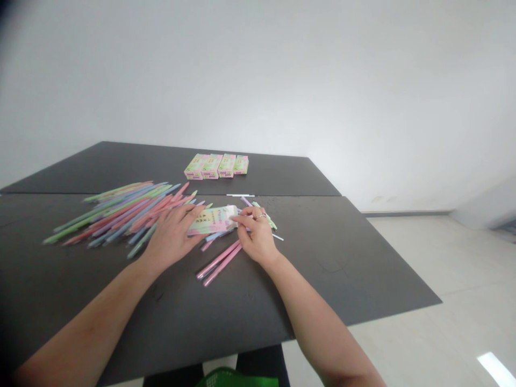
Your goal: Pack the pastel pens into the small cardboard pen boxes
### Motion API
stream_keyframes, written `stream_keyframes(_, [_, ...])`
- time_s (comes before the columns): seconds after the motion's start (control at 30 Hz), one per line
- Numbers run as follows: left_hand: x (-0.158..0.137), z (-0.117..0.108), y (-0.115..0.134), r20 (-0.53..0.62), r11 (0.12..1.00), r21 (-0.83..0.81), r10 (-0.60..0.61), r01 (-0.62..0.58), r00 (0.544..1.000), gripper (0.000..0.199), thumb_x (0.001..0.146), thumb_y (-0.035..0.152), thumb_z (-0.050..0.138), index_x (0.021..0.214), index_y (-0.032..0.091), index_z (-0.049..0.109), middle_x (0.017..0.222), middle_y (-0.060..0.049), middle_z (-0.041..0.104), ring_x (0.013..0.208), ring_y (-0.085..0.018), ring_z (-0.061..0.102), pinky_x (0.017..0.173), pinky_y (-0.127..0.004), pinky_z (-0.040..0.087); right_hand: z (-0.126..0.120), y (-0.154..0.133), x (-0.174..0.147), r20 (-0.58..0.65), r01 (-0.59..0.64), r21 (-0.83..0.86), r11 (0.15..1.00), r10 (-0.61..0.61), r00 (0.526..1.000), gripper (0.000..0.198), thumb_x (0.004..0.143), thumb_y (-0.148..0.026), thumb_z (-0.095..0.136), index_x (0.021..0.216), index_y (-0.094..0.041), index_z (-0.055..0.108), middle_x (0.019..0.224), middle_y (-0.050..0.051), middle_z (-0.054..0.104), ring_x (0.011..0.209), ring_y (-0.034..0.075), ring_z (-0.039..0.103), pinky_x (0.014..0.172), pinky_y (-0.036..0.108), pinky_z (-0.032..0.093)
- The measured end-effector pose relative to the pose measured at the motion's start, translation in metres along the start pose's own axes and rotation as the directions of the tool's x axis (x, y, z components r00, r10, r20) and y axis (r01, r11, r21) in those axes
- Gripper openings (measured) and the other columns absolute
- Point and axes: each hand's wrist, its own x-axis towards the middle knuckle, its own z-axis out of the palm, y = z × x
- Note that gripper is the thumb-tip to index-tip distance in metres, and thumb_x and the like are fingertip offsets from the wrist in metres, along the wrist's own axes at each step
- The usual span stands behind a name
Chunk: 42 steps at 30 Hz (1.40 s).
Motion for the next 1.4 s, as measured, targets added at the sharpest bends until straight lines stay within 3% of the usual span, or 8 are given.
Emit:
stream_keyframes(0.33, [0.000, 0.001, 0.000, 0.001, 1.000, 0.008, 0.005, -0.005, 1.000, 0.055, 0.083, 0.030, 0.060, 0.135, 0.019, 0.047, 0.128, -0.014, 0.056, 0.119, -0.033, 0.051, 0.099, -0.048, 0.035, 0.007, 0.000, -0.004, 0.125, 0.041, -0.025, 0.999, -0.038, 0.991, 0.034, 0.082, -0.011, 0.053, 0.104, -0.025, 0.073, 0.115, 0.009, 0.059, 0.110, 0.025, 0.054, 0.098, 0.047, 0.040])
stream_keyframes(0.5, [0.000, 0.002, -0.002, 0.007, 1.000, 0.030, -0.010, 0.009, 1.000, 0.056, 0.083, 0.033, 0.061, 0.135, 0.019, 0.046, 0.129, -0.014, 0.055, 0.119, -0.033, 0.051, 0.100, -0.047, 0.035, -0.003, 0.000, 0.001, -0.075, -0.057, 0.159, 0.986, 0.070, 0.995, 0.033, 0.084, -0.009, 0.046, 0.095, -0.024, 0.073, 0.105, 0.007, 0.062, 0.101, 0.020, 0.059, 0.089, 0.037, 0.046])
stream_keyframes(0.63, [-0.001, 0.003, -0.004, -0.001, 0.999, 0.038, -0.025, 0.025, 1.000, 0.056, 0.083, 0.033, 0.062, 0.135, 0.019, 0.047, 0.129, -0.014, 0.055, 0.120, -0.033, 0.050, 0.100, -0.047, 0.035, -0.012, 0.015, 0.008, -0.194, -0.211, 0.104, 0.972, 0.228, 0.954, 0.029, 0.080, -0.009, 0.046, 0.084, -0.020, 0.072, 0.090, 0.006, 0.065, 0.091, 0.019, 0.060, 0.081, 0.032, 0.047])
stream_keyframes(0.8, [-0.001, 0.003, -0.005, -0.022, 0.999, 0.039, -0.035, 0.036, 0.999, 0.057, 0.082, 0.032, 0.062, 0.135, 0.018, 0.047, 0.128, -0.015, 0.056, 0.122, -0.034, 0.049, 0.101, -0.048, 0.035, -0.016, 0.035, 0.010, 0.036, -0.351, -0.173, 0.920, 0.363, 0.931, 0.027, 0.077, -0.008, 0.050, 0.085, -0.019, 0.074, 0.090, 0.006, 0.069, 0.085, 0.019, 0.061, 0.080, 0.031, 0.046])
stream_keyframes(0.93, [0.000, 0.003, -0.004, -0.033, 0.999, 0.036, -0.040, 0.041, 0.999, 0.056, 0.081, 0.030, 0.062, 0.134, 0.017, 0.048, 0.127, -0.015, 0.056, 0.122, -0.033, 0.049, 0.101, -0.048, 0.036, -0.016, 0.037, 0.009, 0.269, -0.303, -0.342, 0.889, 0.402, 0.875, 0.021, 0.077, -0.011, 0.058, 0.086, -0.019, 0.076, 0.091, 0.006, 0.071, 0.084, 0.019, 0.063, 0.082, 0.031, 0.045])
stream_keyframes(1.03, [0.000, 0.002, -0.003, -0.040, 0.998, 0.032, -0.047, 0.048, 0.998, 0.055, 0.081, 0.030, 0.061, 0.134, 0.018, 0.049, 0.127, -0.015, 0.056, 0.121, -0.033, 0.050, 0.101, -0.048, 0.036, -0.014, 0.033, 0.007, 0.366, -0.251, -0.399, 0.882, 0.404, 0.838, 0.017, 0.079, -0.015, 0.062, 0.087, -0.020, 0.077, 0.094, 0.007, 0.072, 0.087, 0.020, 0.063, 0.082, 0.030, 0.045])
stream_keyframes(1.17, [0.001, 0.003, -0.004, -0.052, 0.996, 0.048, -0.077, 0.080, 0.996, 0.055, 0.083, 0.031, 0.060, 0.134, 0.018, 0.047, 0.130, -0.015, 0.055, 0.125, -0.033, 0.047, 0.102, -0.047, 0.035, -0.010, 0.032, 0.005, 0.388, -0.211, -0.429, 0.878, 0.390, 0.835, 0.017, 0.083, -0.017, 0.061, 0.090, -0.019, 0.076, 0.094, 0.007, 0.072, 0.088, 0.020, 0.063, 0.083, 0.030, 0.045])
stream_keyframes(1.4, [0.001, 0.004, -0.006, -0.060, 0.992, 0.052, -0.108, 0.111, 0.992, 0.056, 0.084, 0.033, 0.060, 0.136, 0.019, 0.045, 0.131, -0.014, 0.054, 0.128, -0.033, 0.045, 0.102, -0.048, 0.034, 0.001, 0.048, 0.010, 0.275, -0.121, -0.432, 0.894, 0.258, 0.926, 0.028, 0.091, -0.014, 0.050, 0.111, -0.014, 0.069, 0.115, 0.012, 0.069, 0.108, 0.022, 0.060, 0.101, 0.036, 0.037])
